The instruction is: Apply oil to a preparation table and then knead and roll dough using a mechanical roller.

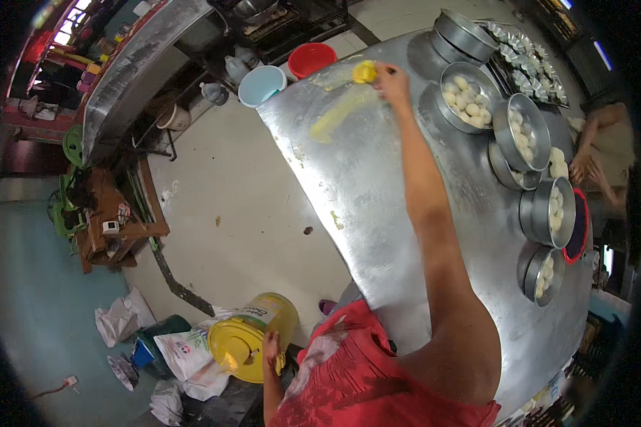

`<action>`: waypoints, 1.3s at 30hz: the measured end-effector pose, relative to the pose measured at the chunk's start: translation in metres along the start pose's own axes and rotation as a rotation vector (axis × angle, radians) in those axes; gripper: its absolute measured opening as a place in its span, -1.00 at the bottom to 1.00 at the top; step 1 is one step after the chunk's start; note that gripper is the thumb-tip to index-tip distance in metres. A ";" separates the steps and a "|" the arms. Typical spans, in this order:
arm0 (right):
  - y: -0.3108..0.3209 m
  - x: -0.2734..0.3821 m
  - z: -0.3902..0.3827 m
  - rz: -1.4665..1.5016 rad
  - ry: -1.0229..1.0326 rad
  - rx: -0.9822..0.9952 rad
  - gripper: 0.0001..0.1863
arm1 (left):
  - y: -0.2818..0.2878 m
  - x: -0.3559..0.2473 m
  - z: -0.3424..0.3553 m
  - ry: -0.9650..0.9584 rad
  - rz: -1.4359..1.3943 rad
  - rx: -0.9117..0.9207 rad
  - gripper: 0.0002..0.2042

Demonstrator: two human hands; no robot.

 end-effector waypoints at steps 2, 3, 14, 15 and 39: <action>0.063 -0.012 -0.023 0.005 0.020 -0.148 -0.65 | -0.006 -0.033 0.050 -0.006 0.039 -0.013 -0.56; 0.097 -0.030 -0.039 0.067 -0.034 -0.175 -0.67 | -0.017 -0.078 0.066 -0.043 0.130 -0.042 -0.56; 0.375 -0.111 -0.333 0.177 -0.298 -0.502 -0.68 | -0.061 -0.119 0.117 -0.236 0.199 0.255 -0.66; 0.404 -0.118 -0.360 0.142 -0.286 -0.527 -0.68 | -0.063 -0.094 0.119 -0.114 0.185 0.303 -0.69; 0.370 -0.105 -0.503 -0.564 -0.243 0.147 -0.73 | -0.063 0.073 -0.036 0.031 0.097 0.246 -0.76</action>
Point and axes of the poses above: each hand's wrist, its own z-axis towards the middle knuckle, its own y-axis out of the back of the hand, x = y × z, the point moved 10 cm from there along z, towards the middle knuckle, and after that the axes turned 2 degrees about -y, right-handed, at the moved point
